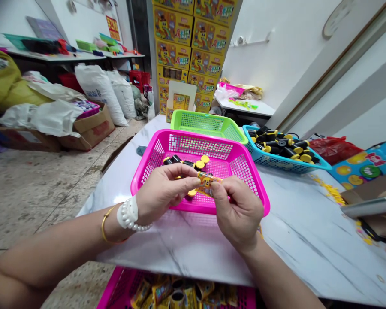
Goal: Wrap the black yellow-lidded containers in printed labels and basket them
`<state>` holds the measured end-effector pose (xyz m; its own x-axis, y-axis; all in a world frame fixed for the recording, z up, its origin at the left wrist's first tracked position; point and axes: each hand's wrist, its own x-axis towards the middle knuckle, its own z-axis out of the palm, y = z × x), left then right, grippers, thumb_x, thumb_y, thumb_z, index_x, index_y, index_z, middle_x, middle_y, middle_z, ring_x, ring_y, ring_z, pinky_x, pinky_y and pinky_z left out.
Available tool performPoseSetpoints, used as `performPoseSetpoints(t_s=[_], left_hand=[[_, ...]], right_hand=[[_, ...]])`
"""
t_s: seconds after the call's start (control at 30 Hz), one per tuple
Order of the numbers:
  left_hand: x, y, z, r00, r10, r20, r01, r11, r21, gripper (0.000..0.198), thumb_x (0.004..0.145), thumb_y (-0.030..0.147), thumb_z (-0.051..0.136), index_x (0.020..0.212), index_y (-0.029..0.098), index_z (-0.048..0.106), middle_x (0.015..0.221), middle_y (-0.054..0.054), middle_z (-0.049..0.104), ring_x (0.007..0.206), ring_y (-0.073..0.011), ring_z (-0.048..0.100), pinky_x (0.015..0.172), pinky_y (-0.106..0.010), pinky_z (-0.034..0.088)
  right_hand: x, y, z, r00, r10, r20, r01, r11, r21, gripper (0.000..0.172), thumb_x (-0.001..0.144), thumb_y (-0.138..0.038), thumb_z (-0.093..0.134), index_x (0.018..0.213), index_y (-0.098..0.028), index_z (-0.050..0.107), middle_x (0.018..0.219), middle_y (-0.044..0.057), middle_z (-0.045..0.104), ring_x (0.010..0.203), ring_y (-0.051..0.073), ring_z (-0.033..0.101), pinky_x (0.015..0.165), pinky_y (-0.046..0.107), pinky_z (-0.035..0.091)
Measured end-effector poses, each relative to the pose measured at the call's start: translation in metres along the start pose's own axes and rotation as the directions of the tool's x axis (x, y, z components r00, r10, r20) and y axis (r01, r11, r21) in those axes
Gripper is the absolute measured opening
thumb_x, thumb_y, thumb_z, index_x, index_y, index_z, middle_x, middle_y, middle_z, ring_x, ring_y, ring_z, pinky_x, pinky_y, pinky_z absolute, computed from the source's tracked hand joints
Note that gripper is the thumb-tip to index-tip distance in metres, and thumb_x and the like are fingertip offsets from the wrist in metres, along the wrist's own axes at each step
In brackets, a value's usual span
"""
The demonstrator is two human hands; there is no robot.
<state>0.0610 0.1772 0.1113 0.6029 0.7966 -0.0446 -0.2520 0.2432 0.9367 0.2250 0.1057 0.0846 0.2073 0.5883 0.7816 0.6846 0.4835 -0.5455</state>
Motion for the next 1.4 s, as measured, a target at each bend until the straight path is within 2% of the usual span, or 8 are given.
performPoseSetpoints(t_s=[0.43, 0.5, 0.63, 0.8, 1.0, 1.2, 1.3, 1.4], left_hand=[[0.012, 0.003, -0.008, 0.992, 0.095, -0.082, -0.098, 0.995, -0.026, 0.01, 0.081, 0.015, 0.076, 0.082, 0.015, 0.066, 0.053, 0.005, 0.061, 0.035, -0.006, 0.049, 0.036, -0.017, 0.036], [0.013, 0.007, -0.009, 0.987, 0.108, -0.117, -0.111, 0.994, -0.02, 0.021, 0.082, 0.012, 0.076, 0.099, 0.015, 0.065, 0.058, 0.005, 0.065, 0.035, -0.0056, 0.051, 0.036, -0.015, 0.035], [0.012, 0.012, -0.008, 0.965, 0.117, -0.235, -0.106, 0.992, 0.062, 0.032, 0.079, 0.009, 0.079, 0.1, 0.017, 0.056, 0.059, 0.007, 0.066, 0.036, -0.0061, 0.052, 0.036, -0.014, 0.036], [0.013, 0.012, -0.008, 0.993, 0.01, -0.117, 0.011, 0.983, 0.183, 0.012, 0.079, 0.008, 0.078, 0.077, 0.013, 0.068, 0.053, 0.002, 0.065, 0.042, -0.0074, 0.056, 0.042, -0.016, 0.041], [0.013, 0.007, -0.008, 0.998, -0.062, -0.016, 0.064, 0.981, 0.184, 0.016, 0.078, 0.007, 0.079, 0.072, 0.013, 0.065, 0.056, 0.0, 0.066, 0.045, -0.0087, 0.059, 0.045, -0.018, 0.043], [0.018, 0.01, -0.012, 0.985, -0.053, -0.165, 0.061, 0.997, 0.042, 0.022, 0.081, 0.006, 0.077, 0.091, 0.015, 0.059, 0.063, 0.003, 0.068, 0.041, -0.0053, 0.054, 0.035, -0.013, 0.029], [0.018, 0.009, -0.013, 0.987, -0.002, -0.163, 0.006, 1.0, 0.022, 0.024, 0.079, 0.006, 0.077, 0.089, 0.015, 0.058, 0.064, 0.004, 0.068, 0.038, -0.0036, 0.052, 0.035, -0.012, 0.031], [0.016, 0.006, -0.01, 0.983, 0.089, -0.163, -0.082, 0.995, 0.05, 0.024, 0.077, 0.004, 0.075, 0.087, 0.016, 0.057, 0.064, 0.006, 0.067, 0.035, -0.0037, 0.05, 0.035, -0.014, 0.036]], right_hand=[[0.052, 0.031, -0.023, 0.929, 0.015, 0.37, 0.079, 0.968, -0.238, 0.016, 0.095, -0.032, 0.067, 0.086, -0.021, 0.073, 0.075, 0.001, 0.07, 0.064, 0.014, 0.06, 0.06, 0.028, 0.046], [0.061, 0.047, -0.018, 0.83, 0.052, 0.555, 0.176, 0.92, -0.35, 0.014, 0.092, -0.03, 0.068, 0.1, -0.02, 0.074, 0.09, 0.005, 0.075, 0.073, 0.017, 0.065, 0.066, 0.03, 0.049], [0.057, 0.069, 0.004, 0.505, 0.207, 0.838, 0.41, 0.797, -0.444, 0.033, 0.084, -0.025, 0.071, 0.116, -0.018, 0.072, 0.116, 0.014, 0.075, 0.096, 0.029, 0.069, 0.078, 0.037, 0.051], [0.045, 0.073, 0.025, 0.4, 0.201, 0.894, 0.412, 0.832, -0.372, 0.018, 0.082, -0.022, 0.069, 0.098, -0.019, 0.075, 0.101, 0.012, 0.077, 0.088, 0.026, 0.066, 0.079, 0.035, 0.048], [0.045, 0.074, 0.027, 0.399, 0.162, 0.903, 0.259, 0.924, -0.28, 0.008, 0.074, -0.017, 0.07, 0.08, -0.021, 0.072, 0.082, 0.003, 0.074, 0.073, 0.018, 0.062, 0.068, 0.027, 0.044], [0.058, 0.064, -0.017, 0.615, 0.24, 0.751, -0.099, 0.969, -0.228, 0.018, 0.083, -0.023, 0.057, 0.101, -0.018, 0.06, 0.078, 0.001, 0.069, 0.062, 0.015, 0.063, 0.056, 0.025, 0.048], [0.051, 0.047, -0.035, 0.64, 0.428, 0.638, -0.638, 0.759, 0.131, 0.034, 0.081, -0.028, 0.064, 0.112, -0.021, 0.053, 0.078, 0.0, 0.069, 0.06, 0.016, 0.066, 0.048, 0.025, 0.05], [0.037, 0.03, -0.035, 0.555, 0.534, 0.638, -0.798, 0.558, 0.228, 0.031, 0.082, -0.036, 0.071, 0.107, -0.02, 0.059, 0.072, -0.001, 0.067, 0.051, 0.013, 0.061, 0.038, 0.02, 0.041]])
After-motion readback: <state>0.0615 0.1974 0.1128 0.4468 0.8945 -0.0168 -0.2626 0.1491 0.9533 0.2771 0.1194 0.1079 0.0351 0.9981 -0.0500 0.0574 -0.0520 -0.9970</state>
